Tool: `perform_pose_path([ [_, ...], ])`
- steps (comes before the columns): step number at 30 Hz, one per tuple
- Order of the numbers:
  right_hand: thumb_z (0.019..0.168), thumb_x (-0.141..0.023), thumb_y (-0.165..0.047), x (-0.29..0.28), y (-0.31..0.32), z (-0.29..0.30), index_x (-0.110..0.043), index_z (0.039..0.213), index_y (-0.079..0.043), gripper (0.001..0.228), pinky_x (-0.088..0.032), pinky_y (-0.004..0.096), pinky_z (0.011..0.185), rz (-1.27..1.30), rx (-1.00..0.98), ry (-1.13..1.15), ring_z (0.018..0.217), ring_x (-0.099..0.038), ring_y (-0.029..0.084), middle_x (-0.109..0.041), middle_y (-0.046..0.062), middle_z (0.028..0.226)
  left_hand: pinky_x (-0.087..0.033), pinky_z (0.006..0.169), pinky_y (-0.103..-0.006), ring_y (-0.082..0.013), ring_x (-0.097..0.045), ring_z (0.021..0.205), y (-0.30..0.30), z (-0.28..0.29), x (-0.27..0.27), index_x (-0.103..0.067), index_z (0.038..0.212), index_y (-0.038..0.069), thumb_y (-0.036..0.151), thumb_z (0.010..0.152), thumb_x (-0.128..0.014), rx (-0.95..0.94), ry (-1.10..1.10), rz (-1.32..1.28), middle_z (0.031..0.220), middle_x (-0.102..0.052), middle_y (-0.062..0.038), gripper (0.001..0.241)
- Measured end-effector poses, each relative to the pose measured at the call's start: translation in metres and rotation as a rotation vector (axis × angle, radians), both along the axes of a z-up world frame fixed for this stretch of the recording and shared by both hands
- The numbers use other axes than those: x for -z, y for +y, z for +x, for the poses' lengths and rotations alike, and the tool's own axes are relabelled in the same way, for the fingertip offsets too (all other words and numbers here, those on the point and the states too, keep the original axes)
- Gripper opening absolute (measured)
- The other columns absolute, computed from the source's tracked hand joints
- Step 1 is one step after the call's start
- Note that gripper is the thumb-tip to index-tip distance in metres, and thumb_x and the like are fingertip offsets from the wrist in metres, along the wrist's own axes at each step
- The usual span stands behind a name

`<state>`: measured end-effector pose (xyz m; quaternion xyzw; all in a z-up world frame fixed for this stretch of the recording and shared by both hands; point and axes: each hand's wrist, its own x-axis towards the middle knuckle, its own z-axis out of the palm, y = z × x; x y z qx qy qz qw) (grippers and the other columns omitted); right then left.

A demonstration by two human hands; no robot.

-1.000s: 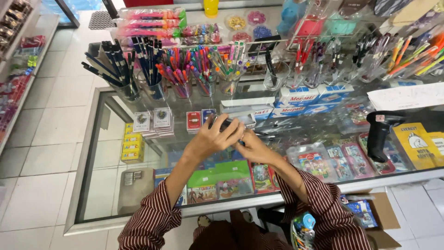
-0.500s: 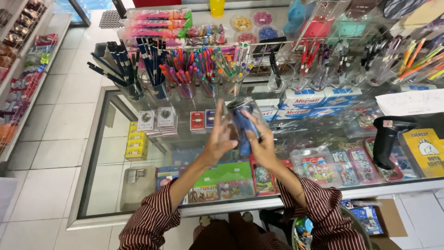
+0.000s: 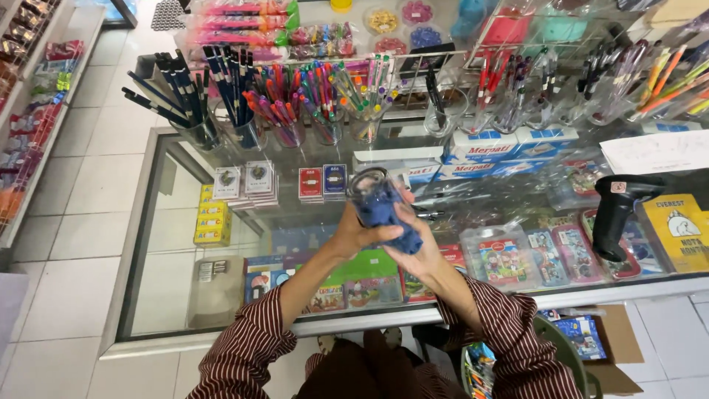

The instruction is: The person cleans various pens and a glass container using a blue cloth at a store counter.

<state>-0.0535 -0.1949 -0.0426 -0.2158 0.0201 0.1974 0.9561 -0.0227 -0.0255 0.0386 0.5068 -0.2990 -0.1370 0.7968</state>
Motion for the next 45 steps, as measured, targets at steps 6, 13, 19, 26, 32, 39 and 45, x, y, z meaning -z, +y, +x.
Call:
perform_pose_path([
  [6,0.089,-0.06,-0.02,-0.007,0.003,0.002,-0.047,0.144,-0.013,0.057,-0.057,0.036,0.094,-0.049,-0.01,0.083,0.114,-0.068,0.021,-0.061,0.008,0.134,-0.05,0.114,-0.0388,-0.018,-0.06,0.127,0.013,0.002,-0.019,-0.055,0.132,0.008,0.009,0.079,-0.089,0.0,-0.214,0.08,0.129,-0.064,-0.006,0.063],
  [13,0.097,-0.059,-0.023,-0.001,-0.005,0.018,-0.06,0.137,-0.001,0.046,-0.055,0.039,0.087,-0.301,0.188,0.023,0.101,-0.066,0.024,-0.069,0.012,0.117,-0.054,0.107,-0.0362,-0.0182,-0.066,0.118,0.035,0.009,-0.032,-0.058,0.128,0.007,0.01,0.072,-0.092,-0.34,-0.276,0.341,0.122,-0.067,-0.006,0.066],
  [19,0.11,-0.053,-0.023,-0.067,-0.001,-0.01,-0.06,0.138,0.0,0.038,-0.05,0.038,0.109,-0.991,1.085,-0.501,0.118,-0.067,0.023,-0.07,0.009,0.128,-0.049,0.114,-0.0437,-0.033,-0.063,0.123,0.025,0.004,-0.019,-0.056,0.129,0.003,0.007,0.062,-0.094,-0.777,-0.705,0.506,0.127,-0.064,-0.013,0.077],
  [26,0.095,-0.07,-0.032,-0.097,0.013,-0.008,-0.072,0.113,0.0,0.037,-0.038,0.061,0.12,-1.386,0.882,-1.319,0.124,-0.064,0.041,-0.071,0.022,0.121,-0.055,0.098,-0.0423,-0.0363,-0.065,0.114,0.018,-0.012,-0.026,-0.055,0.127,-0.003,0.007,0.054,-0.087,-0.609,-0.728,0.673,0.123,-0.065,-0.018,0.08],
  [32,0.112,-0.059,-0.037,-0.043,-0.016,0.007,-0.073,0.093,-0.004,0.041,-0.052,0.049,0.103,-0.784,0.666,-0.989,0.093,-0.074,0.028,-0.078,0.011,0.094,-0.058,0.095,-0.0346,-0.02,-0.072,0.104,0.011,-0.011,-0.006,-0.055,0.128,-0.001,0.017,0.064,-0.093,-0.215,-0.268,0.526,0.114,-0.072,-0.012,0.077],
  [39,0.098,-0.058,-0.054,-0.092,-0.041,0.012,-0.065,0.122,-0.018,0.044,-0.052,0.034,0.088,-0.264,0.47,0.183,0.096,-0.07,0.013,-0.073,-0.003,0.109,-0.057,0.101,-0.0353,-0.0166,-0.073,0.104,0.008,-0.013,0.001,-0.059,0.132,0.001,0.022,0.069,-0.092,-0.071,-0.144,0.481,0.114,-0.075,-0.009,0.075],
  [45,0.104,-0.06,-0.049,-0.075,-0.042,0.008,-0.064,0.133,-0.012,0.047,-0.052,0.035,0.096,-0.256,0.473,-0.009,0.107,-0.066,0.017,-0.07,0.003,0.119,-0.057,0.098,-0.0356,-0.016,-0.073,0.101,0.009,-0.015,-0.007,-0.059,0.13,0.001,0.022,0.068,-0.092,-0.118,-0.218,0.546,0.111,-0.076,-0.009,0.073],
])
